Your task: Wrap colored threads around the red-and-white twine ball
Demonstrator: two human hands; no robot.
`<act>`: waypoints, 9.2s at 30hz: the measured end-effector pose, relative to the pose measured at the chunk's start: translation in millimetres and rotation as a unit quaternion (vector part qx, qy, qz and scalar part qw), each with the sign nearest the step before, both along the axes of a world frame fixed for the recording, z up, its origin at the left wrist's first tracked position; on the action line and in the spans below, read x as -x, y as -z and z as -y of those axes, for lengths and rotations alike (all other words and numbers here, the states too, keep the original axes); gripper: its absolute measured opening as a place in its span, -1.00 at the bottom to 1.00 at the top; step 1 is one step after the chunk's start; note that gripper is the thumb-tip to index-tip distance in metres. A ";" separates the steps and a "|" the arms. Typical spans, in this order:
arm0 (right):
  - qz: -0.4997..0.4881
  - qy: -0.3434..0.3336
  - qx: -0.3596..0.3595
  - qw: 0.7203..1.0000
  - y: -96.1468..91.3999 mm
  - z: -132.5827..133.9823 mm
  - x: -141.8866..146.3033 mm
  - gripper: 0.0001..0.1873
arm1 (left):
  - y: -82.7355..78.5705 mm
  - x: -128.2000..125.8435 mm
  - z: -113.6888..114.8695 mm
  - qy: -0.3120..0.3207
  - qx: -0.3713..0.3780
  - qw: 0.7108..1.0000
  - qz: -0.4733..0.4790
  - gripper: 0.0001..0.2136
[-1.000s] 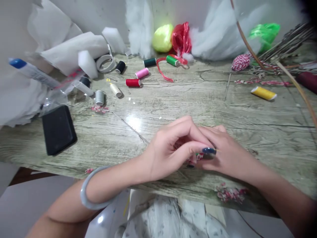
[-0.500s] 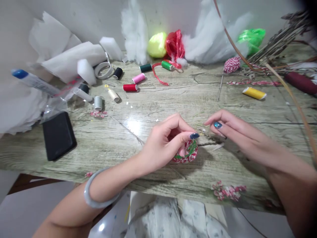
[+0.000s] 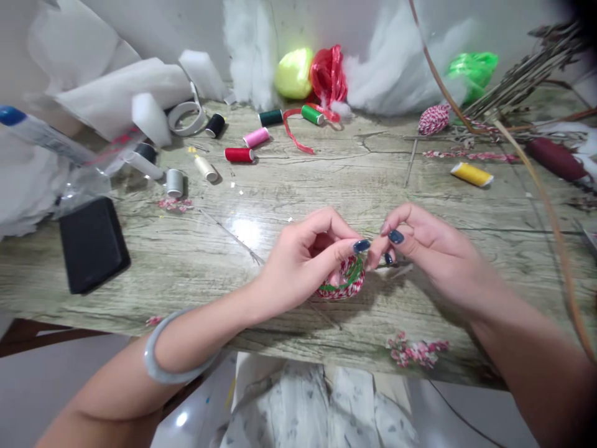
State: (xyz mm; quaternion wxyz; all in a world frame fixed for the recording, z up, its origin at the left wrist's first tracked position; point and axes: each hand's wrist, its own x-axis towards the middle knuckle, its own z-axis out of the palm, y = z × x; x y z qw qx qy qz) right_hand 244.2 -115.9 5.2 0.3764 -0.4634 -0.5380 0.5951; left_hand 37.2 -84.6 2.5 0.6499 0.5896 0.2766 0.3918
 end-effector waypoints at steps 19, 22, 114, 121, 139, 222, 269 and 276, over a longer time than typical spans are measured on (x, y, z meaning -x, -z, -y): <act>-0.059 0.088 0.017 0.994 10.5 1.8 13.4 -0.79 | -3.3 -2.1 3.1 -0.028 -0.063 0.996 -0.058 -0.80; -0.083 0.086 0.029 0.992 11.9 2.1 17.2 -0.80 | -3.3 -2.9 3.7 -0.036 -0.075 0.995 -0.063 -0.80; -0.127 0.071 0.038 0.989 14.3 0.7 19.4 -0.80 | 1.0 -0.9 2.1 -0.007 -0.085 0.995 -0.052 -0.75; -0.125 0.073 0.011 0.989 14.2 1.6 17.4 -0.82 | 0.7 -0.4 1.5 0.004 -0.069 0.997 -0.037 -0.80; -0.057 0.089 -0.043 0.993 5.5 7.1 19.1 -0.72 | 5.1 0.1 -1.7 -0.037 -0.167 0.984 -0.053 -0.87; 0.111 -0.036 -0.178 0.977 -10.5 5.2 -3.2 -0.93 | -1.2 -0.5 -5.6 0.023 -0.201 0.978 -0.059 -0.87; -0.093 -0.014 -0.055 0.994 8.8 -0.3 13.9 -0.86 | 6.2 -2.2 1.3 -0.015 -0.071 0.997 0.014 -0.78; -0.112 -0.017 -0.032 0.993 9.8 0.4 14.0 -0.90 | 7.7 -1.0 1.8 0.003 -0.042 0.999 0.031 -0.80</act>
